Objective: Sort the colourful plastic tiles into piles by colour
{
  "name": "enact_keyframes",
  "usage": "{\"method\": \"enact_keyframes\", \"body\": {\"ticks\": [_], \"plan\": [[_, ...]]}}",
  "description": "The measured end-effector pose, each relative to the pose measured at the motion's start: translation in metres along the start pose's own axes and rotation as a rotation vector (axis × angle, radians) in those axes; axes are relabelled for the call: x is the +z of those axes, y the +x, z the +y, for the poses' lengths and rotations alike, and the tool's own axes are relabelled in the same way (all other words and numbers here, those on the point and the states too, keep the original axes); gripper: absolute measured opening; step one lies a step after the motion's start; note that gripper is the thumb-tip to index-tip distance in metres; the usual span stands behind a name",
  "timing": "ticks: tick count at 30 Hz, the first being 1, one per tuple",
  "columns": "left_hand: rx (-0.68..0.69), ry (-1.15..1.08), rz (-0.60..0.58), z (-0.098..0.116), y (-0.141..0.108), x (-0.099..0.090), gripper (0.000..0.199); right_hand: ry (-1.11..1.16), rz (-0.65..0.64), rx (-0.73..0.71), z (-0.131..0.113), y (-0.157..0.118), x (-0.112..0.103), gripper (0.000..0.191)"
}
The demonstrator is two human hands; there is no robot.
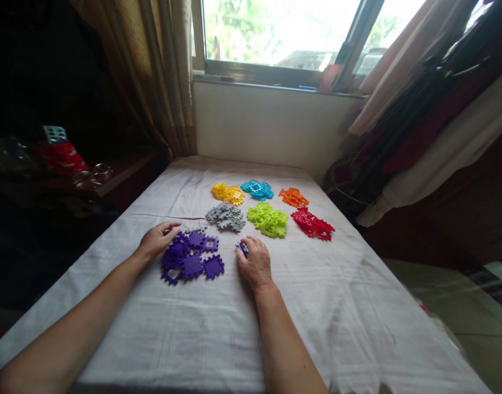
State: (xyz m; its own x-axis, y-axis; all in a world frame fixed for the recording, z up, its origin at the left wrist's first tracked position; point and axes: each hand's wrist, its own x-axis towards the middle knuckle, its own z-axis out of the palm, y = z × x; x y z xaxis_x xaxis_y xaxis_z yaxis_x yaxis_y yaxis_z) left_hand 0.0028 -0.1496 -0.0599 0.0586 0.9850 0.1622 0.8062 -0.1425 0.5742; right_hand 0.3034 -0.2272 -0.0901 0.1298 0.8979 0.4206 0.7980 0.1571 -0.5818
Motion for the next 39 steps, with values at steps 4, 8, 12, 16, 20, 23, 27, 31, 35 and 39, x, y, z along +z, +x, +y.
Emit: {"method": "enact_keyframes", "body": {"ticks": [4,8,12,16,20,23,27,31,35,39], "plan": [[0.113,0.142,-0.194,0.012,0.03,-0.002,0.025,-0.093,-0.032,0.06,0.002,0.0,-0.008,0.026],[0.159,0.267,-0.316,0.025,0.043,-0.005,0.024,-0.127,-0.102,0.115,-0.007,0.002,-0.015,0.025],[0.184,0.318,-0.36,0.031,0.042,-0.007,0.018,-0.108,-0.119,0.139,-0.011,0.005,-0.018,0.015],[0.166,0.319,-0.364,0.029,0.042,-0.012,0.015,-0.101,-0.116,0.135,-0.01,0.005,-0.018,0.013],[0.107,0.312,-0.303,0.027,0.047,-0.024,0.017,-0.104,-0.124,0.136,-0.01,0.005,-0.017,0.014],[0.092,0.289,-0.243,0.037,0.052,-0.026,0.021,-0.113,-0.142,0.142,-0.011,0.006,-0.018,0.014],[0.151,0.23,-0.206,0.067,0.056,-0.009,0.02,-0.098,-0.136,0.142,-0.011,0.005,-0.018,0.015],[0.208,0.183,-0.186,0.095,0.058,0.017,0.015,-0.061,-0.077,0.142,-0.01,0.003,-0.015,0.018],[0.248,0.16,-0.149,0.107,0.063,0.035,0.012,-0.025,-0.035,0.156,-0.008,0.003,-0.012,0.019],[0.266,0.129,-0.111,0.102,0.065,0.036,0.018,0.011,-0.04,0.169,-0.006,0.005,-0.012,0.019]]}}
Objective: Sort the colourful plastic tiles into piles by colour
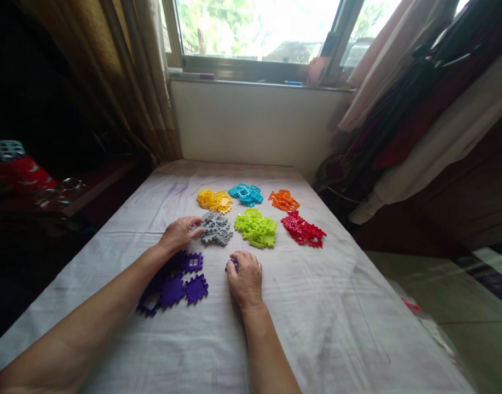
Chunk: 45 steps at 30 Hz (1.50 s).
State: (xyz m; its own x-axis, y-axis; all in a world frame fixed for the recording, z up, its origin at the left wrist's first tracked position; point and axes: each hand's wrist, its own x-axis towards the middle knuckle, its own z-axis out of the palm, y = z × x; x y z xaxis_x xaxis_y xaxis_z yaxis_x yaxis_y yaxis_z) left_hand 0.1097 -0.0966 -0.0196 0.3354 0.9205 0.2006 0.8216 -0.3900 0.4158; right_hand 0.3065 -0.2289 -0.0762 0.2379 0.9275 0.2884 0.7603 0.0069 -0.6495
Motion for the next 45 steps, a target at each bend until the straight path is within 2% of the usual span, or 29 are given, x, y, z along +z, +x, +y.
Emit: {"method": "enact_keyframes", "body": {"ticks": [3,8,10,12,15,21,25,30,33,36,39,41,43,45], "plan": [[-0.035,-0.039,0.063,-0.025,-0.015,-0.008,0.024,0.012,-0.007,0.009,0.0,0.0,-0.002,0.018],[-0.381,-0.316,0.356,-0.088,-0.066,-0.018,0.035,-0.031,-0.023,0.008,-0.005,-0.004,-0.002,0.02],[-0.455,-0.458,0.455,-0.106,-0.082,-0.017,0.036,-0.047,-0.024,0.005,-0.008,-0.006,-0.002,0.02],[-0.488,-0.587,0.53,-0.115,-0.09,-0.015,0.036,-0.057,-0.023,0.001,-0.008,-0.007,-0.002,0.02],[-0.492,-0.687,0.587,-0.117,-0.087,-0.013,0.032,-0.036,-0.012,-0.006,-0.004,-0.004,-0.003,0.02],[-0.48,-0.749,0.602,-0.118,-0.075,-0.012,0.021,0.093,0.077,0.057,0.015,0.005,-0.01,0.024],[-0.468,-0.719,0.601,-0.124,-0.074,-0.007,0.024,0.147,0.099,0.126,0.021,0.008,-0.012,0.031],[-0.421,-0.652,0.586,-0.125,-0.075,-0.004,0.028,0.105,0.077,0.095,0.02,0.006,-0.009,0.03],[-0.423,-0.641,0.572,-0.124,-0.076,-0.005,0.029,0.006,0.091,0.008,0.01,0.002,-0.008,0.026],[-0.434,-0.668,0.588,-0.122,-0.076,-0.007,0.029,-0.082,0.092,-0.125,-0.011,-0.007,-0.007,0.021],[-0.438,-0.69,0.583,-0.119,-0.079,-0.007,0.03,-0.097,-0.018,-0.252,-0.034,-0.024,-0.004,0.02],[-0.433,-0.691,0.57,-0.117,-0.083,-0.007,0.031,-0.109,-0.126,-0.322,-0.045,-0.037,-0.001,0.027],[-0.421,-0.685,0.553,-0.114,-0.089,-0.007,0.032,-0.139,-0.198,-0.356,-0.052,-0.047,0.003,0.038],[-0.406,-0.674,0.531,-0.111,-0.096,-0.006,0.033,-0.17,-0.218,-0.351,-0.054,-0.054,0.007,0.042]]}}
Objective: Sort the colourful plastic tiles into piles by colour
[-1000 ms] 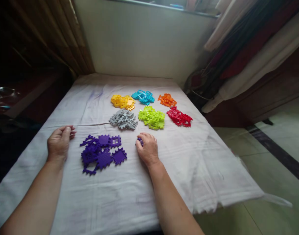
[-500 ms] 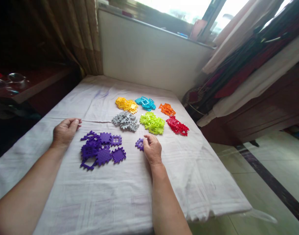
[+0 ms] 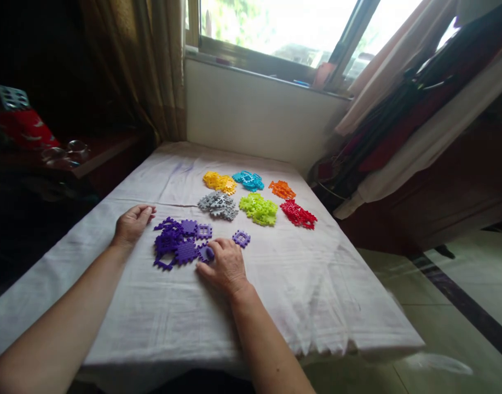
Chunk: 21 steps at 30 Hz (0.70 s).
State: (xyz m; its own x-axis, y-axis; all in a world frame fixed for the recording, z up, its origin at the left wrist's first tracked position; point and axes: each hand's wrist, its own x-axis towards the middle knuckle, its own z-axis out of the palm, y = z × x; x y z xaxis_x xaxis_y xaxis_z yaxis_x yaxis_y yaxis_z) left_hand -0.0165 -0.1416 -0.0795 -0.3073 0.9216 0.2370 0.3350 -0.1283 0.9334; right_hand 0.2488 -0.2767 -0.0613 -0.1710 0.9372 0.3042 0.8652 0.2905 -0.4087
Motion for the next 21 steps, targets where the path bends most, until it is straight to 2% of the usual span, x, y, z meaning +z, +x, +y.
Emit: {"method": "enact_keyframes", "body": {"ticks": [5,11,13,16,18,21], "plan": [[0.021,0.06,-0.025,0.003,-0.014,-0.004,0.033,-0.009,0.02,0.043,0.001,-0.001,0.005,0.03],[0.047,0.2,-0.066,0.014,-0.033,-0.005,0.035,-0.011,0.081,0.06,0.006,-0.002,0.003,0.026],[0.079,0.299,-0.13,0.02,-0.038,-0.005,0.038,0.014,0.15,0.083,0.014,0.0,0.0,0.029],[0.173,0.409,-0.261,0.026,-0.043,-0.004,0.042,0.016,0.257,0.233,0.035,0.003,-0.005,0.035],[0.24,0.448,-0.322,0.027,-0.044,-0.003,0.042,-0.002,0.283,0.337,0.05,0.004,-0.007,0.038],[0.291,0.473,-0.362,0.026,-0.043,-0.003,0.044,-0.018,0.273,0.391,0.065,0.004,-0.007,0.038]]}}
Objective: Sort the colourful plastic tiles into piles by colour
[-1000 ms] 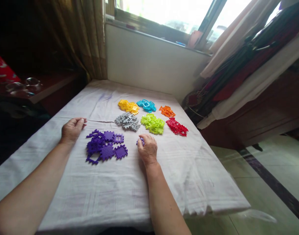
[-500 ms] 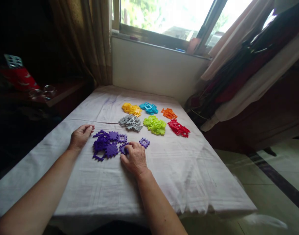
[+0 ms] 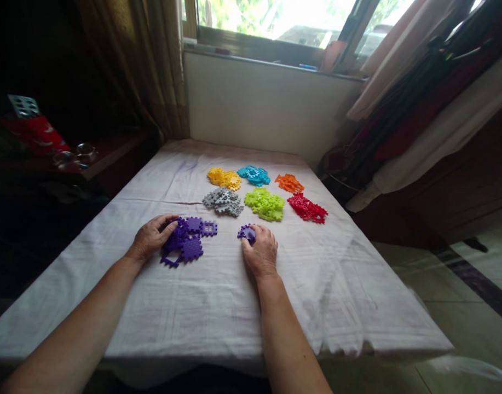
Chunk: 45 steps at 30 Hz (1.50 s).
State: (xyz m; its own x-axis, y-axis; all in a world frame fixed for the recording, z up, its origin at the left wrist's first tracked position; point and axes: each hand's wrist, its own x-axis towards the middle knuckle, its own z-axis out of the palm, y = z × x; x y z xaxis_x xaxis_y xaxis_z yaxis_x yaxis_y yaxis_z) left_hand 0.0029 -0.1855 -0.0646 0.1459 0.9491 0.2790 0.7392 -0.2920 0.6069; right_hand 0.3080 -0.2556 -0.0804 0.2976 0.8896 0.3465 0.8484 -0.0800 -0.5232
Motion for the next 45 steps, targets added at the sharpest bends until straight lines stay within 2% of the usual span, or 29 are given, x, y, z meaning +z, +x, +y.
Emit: {"method": "enact_keyframes", "body": {"ticks": [6,9,12,14,17,20,24,26,31,37,40,45], "plan": [[0.047,0.006,0.025,-0.005,0.001,0.002,0.045,-0.063,-0.029,0.028,0.0,-0.002,0.0,0.04],[0.085,0.046,0.004,-0.008,0.003,0.003,0.046,-0.071,0.016,0.029,-0.003,-0.003,-0.001,0.042],[0.113,0.1,-0.017,-0.008,0.003,0.005,0.046,-0.025,0.085,-0.042,-0.008,-0.004,0.001,0.035],[0.135,0.116,-0.015,-0.007,0.003,0.006,0.045,0.03,0.08,-0.137,-0.016,-0.007,0.003,0.03],[0.165,0.116,-0.024,-0.006,0.002,0.007,0.044,0.11,-0.039,-0.315,-0.038,-0.015,0.009,0.026],[0.176,0.111,-0.025,-0.005,0.002,0.007,0.045,0.143,-0.195,-0.462,-0.062,-0.022,0.014,0.033],[0.184,0.102,-0.022,-0.006,0.003,0.006,0.047,0.114,-0.328,-0.552,-0.08,-0.028,0.019,0.054],[0.186,0.098,-0.024,-0.008,0.003,0.007,0.047,0.106,-0.365,-0.563,-0.082,-0.028,0.02,0.056],[0.183,0.091,-0.018,-0.009,0.004,0.007,0.047,0.134,-0.376,-0.567,-0.08,-0.027,0.024,0.046],[0.188,0.095,-0.032,-0.01,0.004,0.006,0.048,0.141,-0.274,-0.536,-0.075,-0.027,0.02,0.044],[0.186,0.091,-0.027,-0.012,0.005,0.006,0.048,0.123,-0.166,-0.44,-0.063,-0.021,0.013,0.042],[0.178,0.08,-0.035,-0.013,0.005,0.005,0.05,0.033,0.01,-0.174,-0.029,-0.007,-0.003,0.039]]}}
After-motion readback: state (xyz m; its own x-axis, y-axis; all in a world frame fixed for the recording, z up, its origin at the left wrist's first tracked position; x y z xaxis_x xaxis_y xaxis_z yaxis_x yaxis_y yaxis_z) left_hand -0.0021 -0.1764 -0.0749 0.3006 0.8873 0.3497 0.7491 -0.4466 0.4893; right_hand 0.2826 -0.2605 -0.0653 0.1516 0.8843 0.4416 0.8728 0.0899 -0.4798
